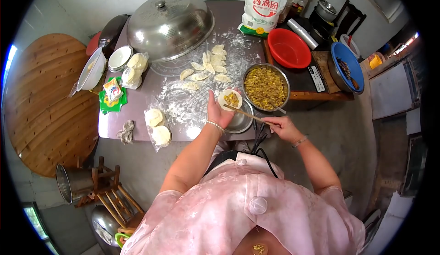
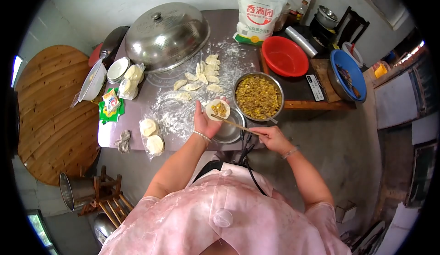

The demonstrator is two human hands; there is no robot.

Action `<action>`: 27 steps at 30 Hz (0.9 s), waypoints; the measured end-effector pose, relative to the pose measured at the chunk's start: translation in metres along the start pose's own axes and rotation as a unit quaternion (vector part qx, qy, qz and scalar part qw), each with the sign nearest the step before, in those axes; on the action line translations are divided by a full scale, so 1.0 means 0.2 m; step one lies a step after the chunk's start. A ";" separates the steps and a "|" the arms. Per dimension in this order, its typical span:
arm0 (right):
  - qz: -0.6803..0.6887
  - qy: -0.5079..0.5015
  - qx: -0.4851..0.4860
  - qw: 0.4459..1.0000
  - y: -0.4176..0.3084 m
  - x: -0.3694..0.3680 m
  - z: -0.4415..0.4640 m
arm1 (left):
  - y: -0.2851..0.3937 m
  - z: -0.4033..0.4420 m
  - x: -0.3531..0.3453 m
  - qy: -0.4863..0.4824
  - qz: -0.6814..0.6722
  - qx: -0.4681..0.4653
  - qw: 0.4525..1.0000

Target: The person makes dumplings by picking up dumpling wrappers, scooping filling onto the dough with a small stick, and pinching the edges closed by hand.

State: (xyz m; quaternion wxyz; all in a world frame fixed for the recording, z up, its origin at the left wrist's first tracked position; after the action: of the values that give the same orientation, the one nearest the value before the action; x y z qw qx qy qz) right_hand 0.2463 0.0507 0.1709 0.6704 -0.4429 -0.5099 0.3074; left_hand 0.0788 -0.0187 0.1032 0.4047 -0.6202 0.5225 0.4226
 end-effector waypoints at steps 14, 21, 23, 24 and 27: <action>0.046 0.023 -0.024 0.998 -0.03 0.05 -0.02 | 0.06 -0.05 0.01 0.000 0.009 -0.015 1.000; -0.051 0.012 -0.082 0.995 0.16 0.09 -0.07 | 0.23 -0.18 0.11 0.021 0.004 -0.047 0.999; -0.165 -0.055 -0.097 0.980 0.19 0.01 -0.05 | 0.23 -0.20 0.11 0.019 0.018 -0.042 0.999; -0.193 -0.070 -0.100 0.974 0.19 -0.02 -0.03 | 0.23 -0.21 0.10 0.018 0.025 -0.038 0.999; -0.267 -0.098 -0.097 0.954 0.18 -0.13 0.03 | 0.18 -0.22 0.08 0.037 0.026 -0.021 0.999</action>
State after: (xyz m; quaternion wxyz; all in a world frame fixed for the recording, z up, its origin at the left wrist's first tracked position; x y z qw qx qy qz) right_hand 0.2350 0.0453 0.1287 0.6283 -0.3215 -0.7000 0.1084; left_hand 0.0500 -0.0701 0.0990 0.3606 -0.6304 0.5438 0.4206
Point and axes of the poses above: each hand's wrist, its own z-axis towards the middle knuckle, its own x-axis out of the back of the hand, y = z × x, the point moved 10 cm from there along z, towards the middle knuckle, and after that the axes turned 15 degrees about x, right-handed, at the moved point
